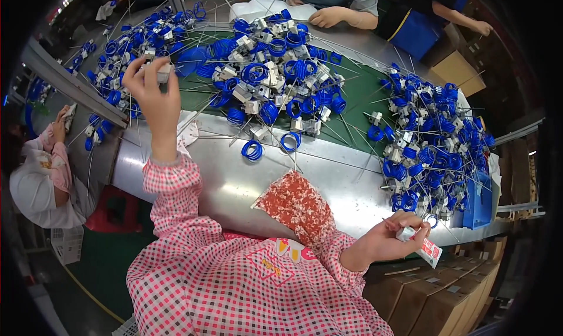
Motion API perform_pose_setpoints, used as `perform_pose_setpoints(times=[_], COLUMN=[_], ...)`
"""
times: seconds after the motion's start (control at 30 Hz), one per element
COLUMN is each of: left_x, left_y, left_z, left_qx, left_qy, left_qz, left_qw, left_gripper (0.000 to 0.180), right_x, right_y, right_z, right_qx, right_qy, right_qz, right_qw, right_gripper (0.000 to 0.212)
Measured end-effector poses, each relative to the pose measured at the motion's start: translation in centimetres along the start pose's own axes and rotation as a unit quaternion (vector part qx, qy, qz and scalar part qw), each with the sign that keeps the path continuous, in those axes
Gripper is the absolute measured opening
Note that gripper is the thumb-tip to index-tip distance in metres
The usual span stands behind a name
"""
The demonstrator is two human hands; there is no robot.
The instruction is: Assembling small electronic components by inserting wires into connector blocks and applying sealant from a tube.
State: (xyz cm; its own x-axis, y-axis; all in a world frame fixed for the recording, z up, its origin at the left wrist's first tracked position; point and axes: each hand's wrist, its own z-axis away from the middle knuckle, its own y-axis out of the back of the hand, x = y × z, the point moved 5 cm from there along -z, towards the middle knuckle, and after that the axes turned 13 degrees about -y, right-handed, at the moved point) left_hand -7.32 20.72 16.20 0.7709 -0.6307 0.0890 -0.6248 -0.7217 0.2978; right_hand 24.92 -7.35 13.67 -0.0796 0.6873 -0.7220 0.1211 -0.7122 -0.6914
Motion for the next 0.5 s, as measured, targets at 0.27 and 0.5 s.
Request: perform_pose_setpoints(times=[0.27,0.5], left_x=[-0.1,-3.0], left_y=[-6.3,-10.5], left_z=[4.6,4.6], left_qx=[-0.350,-0.291], left_qy=[-0.023,0.080], left_qz=[0.169,0.237], left_qw=[0.921,0.924], left_gripper=[0.029,0.038], right_x=[0.6,1.1], right_y=[-0.7,0.0], right_z=[-0.6,-0.7], right_qx=[-0.048,-0.023], right_qy=[0.007,-0.030], right_qz=[0.013,0.022], right_qw=[0.999,0.999], right_gripper=[0.017,0.017])
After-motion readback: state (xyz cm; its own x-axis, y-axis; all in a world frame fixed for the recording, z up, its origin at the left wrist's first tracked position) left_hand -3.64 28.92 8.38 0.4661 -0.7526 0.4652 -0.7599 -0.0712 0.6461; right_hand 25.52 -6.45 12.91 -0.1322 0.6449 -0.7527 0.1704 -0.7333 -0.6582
